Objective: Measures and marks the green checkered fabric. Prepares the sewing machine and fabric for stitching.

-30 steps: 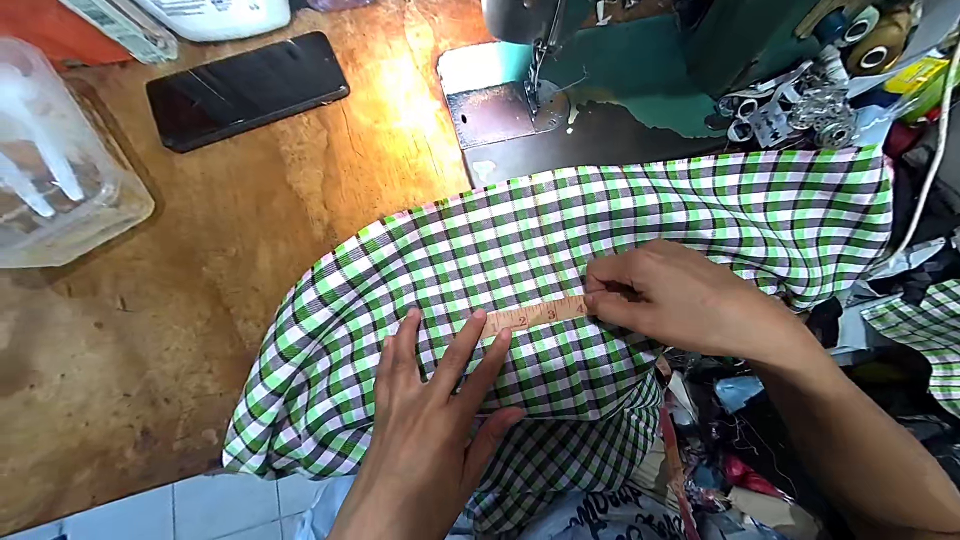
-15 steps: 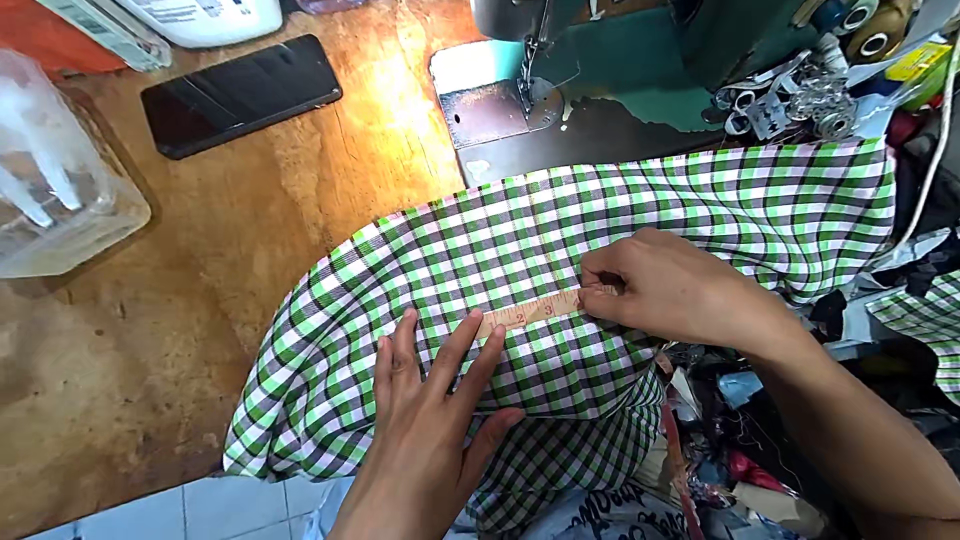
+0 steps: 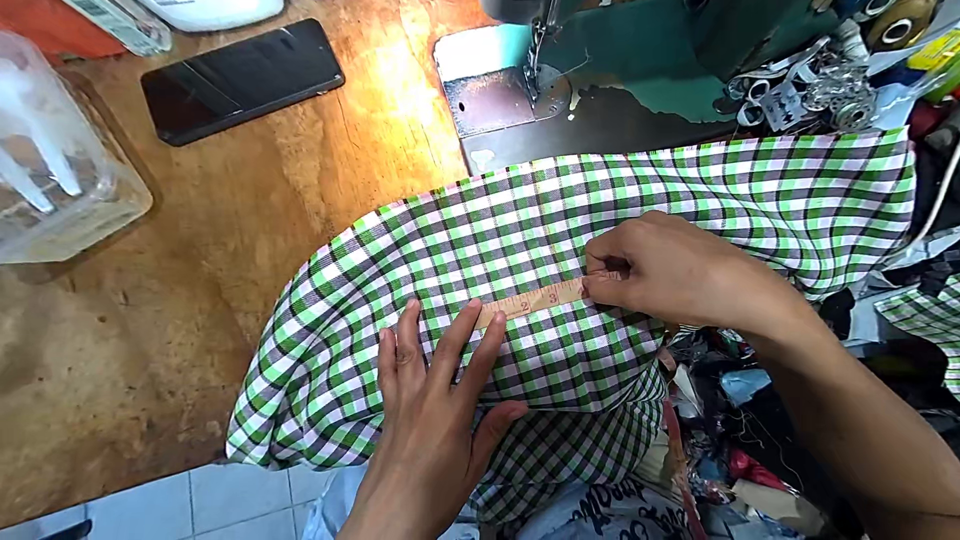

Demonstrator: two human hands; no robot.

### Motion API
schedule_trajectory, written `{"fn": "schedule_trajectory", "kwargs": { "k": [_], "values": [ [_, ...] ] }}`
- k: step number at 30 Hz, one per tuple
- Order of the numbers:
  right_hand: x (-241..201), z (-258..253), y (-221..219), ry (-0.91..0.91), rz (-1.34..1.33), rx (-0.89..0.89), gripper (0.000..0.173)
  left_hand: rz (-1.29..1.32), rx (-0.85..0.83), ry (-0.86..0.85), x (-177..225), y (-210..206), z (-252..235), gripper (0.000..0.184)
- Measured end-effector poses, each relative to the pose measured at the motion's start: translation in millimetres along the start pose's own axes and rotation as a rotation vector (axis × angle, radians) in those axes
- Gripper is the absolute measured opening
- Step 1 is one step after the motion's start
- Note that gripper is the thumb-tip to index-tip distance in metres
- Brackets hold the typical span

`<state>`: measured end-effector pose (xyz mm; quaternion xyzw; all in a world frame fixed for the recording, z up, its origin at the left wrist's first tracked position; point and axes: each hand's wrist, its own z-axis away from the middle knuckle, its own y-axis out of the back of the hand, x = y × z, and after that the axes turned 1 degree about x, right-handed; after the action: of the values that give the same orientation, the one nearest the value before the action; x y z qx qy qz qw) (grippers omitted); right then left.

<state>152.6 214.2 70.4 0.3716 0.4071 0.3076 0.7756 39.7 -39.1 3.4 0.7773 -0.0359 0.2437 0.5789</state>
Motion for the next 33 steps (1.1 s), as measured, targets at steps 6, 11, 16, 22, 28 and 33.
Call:
{"fn": "schedule_trajectory", "kwargs": {
  "k": [6, 11, 16, 22, 28, 33],
  "values": [
    [-2.3, -2.3, 2.2, -0.037, -0.02, -0.01, 0.034, 0.002, 0.014, 0.025, 0.5, -1.1, 0.6, 0.065],
    [-1.9, -3.9, 2.5, -0.038, -0.014, -0.008, 0.032, 0.018, 0.031, 0.035, -0.4, -2.8, 1.6, 0.063],
    [-1.7, -3.4, 1.8, -0.038, -0.02, -0.002, 0.032, 0.049, 0.059, 0.038, -0.1, -5.4, 2.0, 0.06],
    [0.8, -3.6, 0.2, -0.027, -0.037, 0.012, 0.03, 0.039, 0.063, 0.039, 0.5, -7.0, 1.0, 0.06],
    [-1.1, -4.2, 1.5, -0.056, -0.031, 0.001, 0.031, 0.027, 0.065, 0.011, 0.2, -7.2, -0.3, 0.054],
    [-1.3, -4.0, 1.5, -0.052, -0.031, 0.003, 0.031, -0.079, 0.116, -0.023, 5.1, -7.6, -4.0, 0.05]
  ]
}}
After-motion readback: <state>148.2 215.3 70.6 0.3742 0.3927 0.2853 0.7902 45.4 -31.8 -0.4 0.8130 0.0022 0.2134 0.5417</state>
